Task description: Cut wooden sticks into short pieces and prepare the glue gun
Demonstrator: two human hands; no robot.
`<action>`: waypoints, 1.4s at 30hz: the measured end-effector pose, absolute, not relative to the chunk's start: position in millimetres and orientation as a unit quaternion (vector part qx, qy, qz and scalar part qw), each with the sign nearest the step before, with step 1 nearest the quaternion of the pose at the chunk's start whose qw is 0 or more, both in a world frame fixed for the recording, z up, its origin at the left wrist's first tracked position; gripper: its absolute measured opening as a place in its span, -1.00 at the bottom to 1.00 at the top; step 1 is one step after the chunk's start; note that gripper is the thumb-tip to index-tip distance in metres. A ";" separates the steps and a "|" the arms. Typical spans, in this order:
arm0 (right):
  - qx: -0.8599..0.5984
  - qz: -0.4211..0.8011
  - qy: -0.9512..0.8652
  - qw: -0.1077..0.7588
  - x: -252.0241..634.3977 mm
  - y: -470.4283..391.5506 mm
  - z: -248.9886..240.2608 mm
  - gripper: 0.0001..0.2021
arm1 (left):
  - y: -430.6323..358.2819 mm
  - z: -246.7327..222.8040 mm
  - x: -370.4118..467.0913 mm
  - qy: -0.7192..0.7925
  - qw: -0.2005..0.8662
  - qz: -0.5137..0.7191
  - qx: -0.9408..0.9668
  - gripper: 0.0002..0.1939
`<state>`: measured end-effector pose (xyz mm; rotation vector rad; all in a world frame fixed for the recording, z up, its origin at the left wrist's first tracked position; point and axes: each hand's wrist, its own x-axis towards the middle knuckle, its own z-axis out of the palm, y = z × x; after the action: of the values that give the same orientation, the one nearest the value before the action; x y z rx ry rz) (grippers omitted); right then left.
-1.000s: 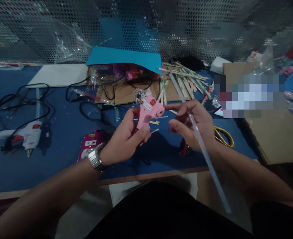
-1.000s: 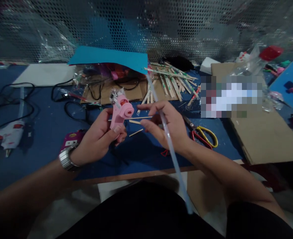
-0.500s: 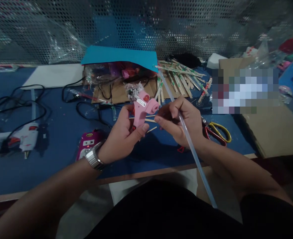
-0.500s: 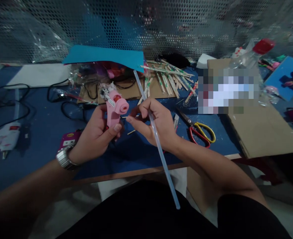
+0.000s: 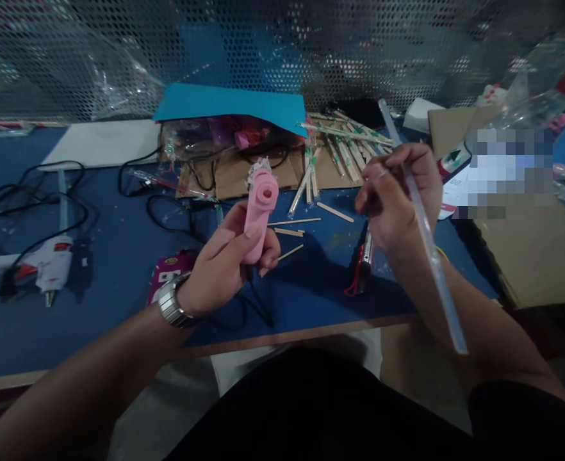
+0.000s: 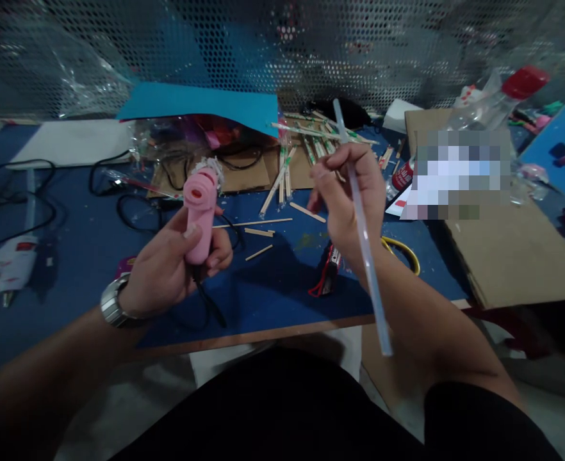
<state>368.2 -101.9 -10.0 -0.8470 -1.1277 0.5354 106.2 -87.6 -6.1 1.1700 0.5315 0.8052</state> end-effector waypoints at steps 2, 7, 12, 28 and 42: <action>-0.382 0.225 -0.477 0.759 385.2 -90.5 -7.9 -0.72 | -87.4 -7.7 105.9 0.239 0.726 0.364 0.532 -0.63; -0.385 0.179 -0.462 0.778 412.7 -76.3 -2.3 -0.68 | -87.3 -8.9 104.4 0.226 0.727 0.364 0.536 -0.67; -0.418 0.195 -0.563 0.686 387.7 -97.2 -1.1 -0.64 | -89.2 -10.1 105.3 0.221 0.710 0.349 0.571 -0.67; -0.352 0.213 -0.660 0.628 344.5 -131.2 -15.2 -0.73 | -92.3 -18.7 104.1 0.326 0.557 0.295 0.705 -0.47; -0.336 0.372 -0.572 0.650 351.4 -128.2 -5.4 -0.35 | -91.9 -15.6 109.2 0.313 0.605 0.353 0.641 -0.63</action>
<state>351.4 -128.2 -5.4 -0.7624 -1.2992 0.8461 109.2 -91.9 -15.6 1.4836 0.7238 0.8158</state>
